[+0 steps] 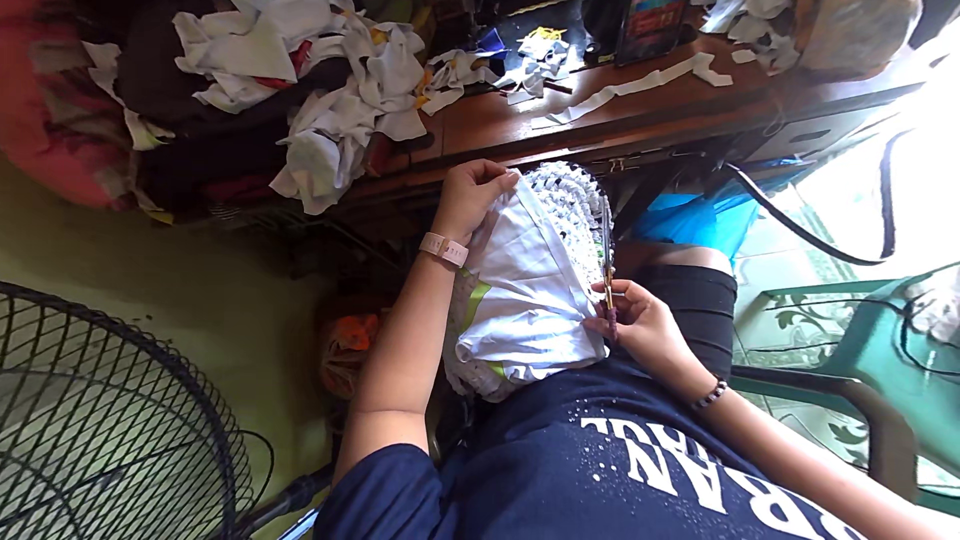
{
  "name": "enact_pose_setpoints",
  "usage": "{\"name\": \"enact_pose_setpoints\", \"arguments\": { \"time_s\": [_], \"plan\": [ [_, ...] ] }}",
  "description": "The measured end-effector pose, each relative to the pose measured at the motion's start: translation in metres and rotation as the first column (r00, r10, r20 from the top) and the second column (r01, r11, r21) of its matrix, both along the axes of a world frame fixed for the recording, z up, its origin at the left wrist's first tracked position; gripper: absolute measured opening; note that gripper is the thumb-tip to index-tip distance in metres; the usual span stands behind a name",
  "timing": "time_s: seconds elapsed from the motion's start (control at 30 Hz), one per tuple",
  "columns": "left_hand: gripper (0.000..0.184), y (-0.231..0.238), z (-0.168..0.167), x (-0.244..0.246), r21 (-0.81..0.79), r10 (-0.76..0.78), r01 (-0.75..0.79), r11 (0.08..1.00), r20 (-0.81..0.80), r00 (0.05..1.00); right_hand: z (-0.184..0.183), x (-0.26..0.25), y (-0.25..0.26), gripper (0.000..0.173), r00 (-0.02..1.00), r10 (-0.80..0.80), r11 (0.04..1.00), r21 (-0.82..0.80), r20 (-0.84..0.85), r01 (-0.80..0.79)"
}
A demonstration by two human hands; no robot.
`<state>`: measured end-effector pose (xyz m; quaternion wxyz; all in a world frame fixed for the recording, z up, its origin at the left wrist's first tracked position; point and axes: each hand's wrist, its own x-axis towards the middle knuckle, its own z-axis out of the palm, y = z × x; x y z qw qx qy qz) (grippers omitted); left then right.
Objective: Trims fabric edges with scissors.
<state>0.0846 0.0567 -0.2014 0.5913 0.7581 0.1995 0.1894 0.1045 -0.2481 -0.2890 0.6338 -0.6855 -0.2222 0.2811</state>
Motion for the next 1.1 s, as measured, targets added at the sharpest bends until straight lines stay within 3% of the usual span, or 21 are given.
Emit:
{"name": "enact_pose_setpoints", "arguments": {
  "time_s": [0.13, 0.3, 0.63, 1.1],
  "plan": [
    [0.012, -0.001, 0.006, 0.000, 0.063, 0.008, -0.009, 0.998, 0.011, 1.000, -0.002, 0.001, 0.000, 0.052, 1.000, 0.000, 1.000, -0.002, -0.002, 0.000],
    [0.013, 0.004, 0.005, 0.002, 0.287, 0.027, -0.025, 0.958, -0.004, 1.000, 0.000, 0.001, 0.000, 0.052, 1.000, 0.004, 1.000, 0.005, -0.011, -0.004],
    [0.013, -0.001, 0.008, 0.005, 0.388, 0.058, -0.008, 0.922, -0.117, 0.991, 0.000, 0.000, 0.000, 0.053, 1.000, -0.003, 1.000, 0.011, -0.011, 0.003],
    [0.016, -0.009, 0.001, 0.014, 0.556, 0.127, -0.065, 0.829, -0.073, 0.989, 0.000, 0.001, 0.000, 0.053, 0.999, -0.010, 1.000, 0.006, -0.032, 0.011]
  ]
}}
